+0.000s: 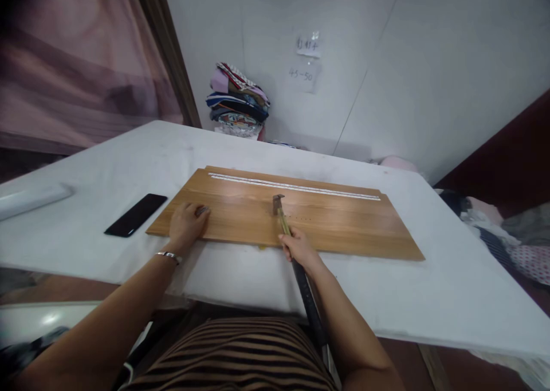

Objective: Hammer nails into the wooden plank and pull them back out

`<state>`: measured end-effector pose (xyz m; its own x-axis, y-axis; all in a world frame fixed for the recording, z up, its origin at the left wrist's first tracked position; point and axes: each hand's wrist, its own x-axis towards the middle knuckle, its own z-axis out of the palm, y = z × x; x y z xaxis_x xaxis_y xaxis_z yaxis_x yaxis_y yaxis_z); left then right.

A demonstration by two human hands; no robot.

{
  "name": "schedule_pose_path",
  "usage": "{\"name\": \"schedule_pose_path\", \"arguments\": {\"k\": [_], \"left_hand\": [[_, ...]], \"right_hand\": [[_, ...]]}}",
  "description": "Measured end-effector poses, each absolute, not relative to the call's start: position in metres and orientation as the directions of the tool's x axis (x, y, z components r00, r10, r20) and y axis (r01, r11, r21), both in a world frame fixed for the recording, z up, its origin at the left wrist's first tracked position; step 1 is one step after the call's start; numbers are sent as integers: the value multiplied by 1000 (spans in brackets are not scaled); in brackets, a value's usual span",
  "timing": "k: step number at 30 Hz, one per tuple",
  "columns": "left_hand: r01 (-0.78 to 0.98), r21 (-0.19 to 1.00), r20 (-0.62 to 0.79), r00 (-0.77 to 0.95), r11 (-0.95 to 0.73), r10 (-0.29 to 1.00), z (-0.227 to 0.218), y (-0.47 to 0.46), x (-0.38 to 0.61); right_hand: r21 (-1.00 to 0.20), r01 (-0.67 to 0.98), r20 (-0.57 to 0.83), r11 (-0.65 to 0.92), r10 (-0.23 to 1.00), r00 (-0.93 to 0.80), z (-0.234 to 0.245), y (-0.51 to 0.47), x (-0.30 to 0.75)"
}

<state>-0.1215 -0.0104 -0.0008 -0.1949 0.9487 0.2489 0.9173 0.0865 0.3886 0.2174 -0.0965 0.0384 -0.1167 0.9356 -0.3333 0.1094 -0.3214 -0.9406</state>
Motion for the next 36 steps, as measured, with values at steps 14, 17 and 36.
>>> {"name": "schedule_pose_path", "arguments": {"k": [14, 17, 36], "left_hand": [[911, 384, 219, -246, 149, 944, 7, -20, -113], [913, 380, 207, -241, 149, 948, 7, -21, -113], [914, 379, 216, -239, 144, 947, 2, -14, -119]], "right_hand": [[-943, 131, -323, -307, 937, -130, 36, -99, 221], [-943, 133, -324, -306, 936, -135, 38, -100, 221], [-943, 100, -327, -317, 940, -102, 42, -96, 220]]}}
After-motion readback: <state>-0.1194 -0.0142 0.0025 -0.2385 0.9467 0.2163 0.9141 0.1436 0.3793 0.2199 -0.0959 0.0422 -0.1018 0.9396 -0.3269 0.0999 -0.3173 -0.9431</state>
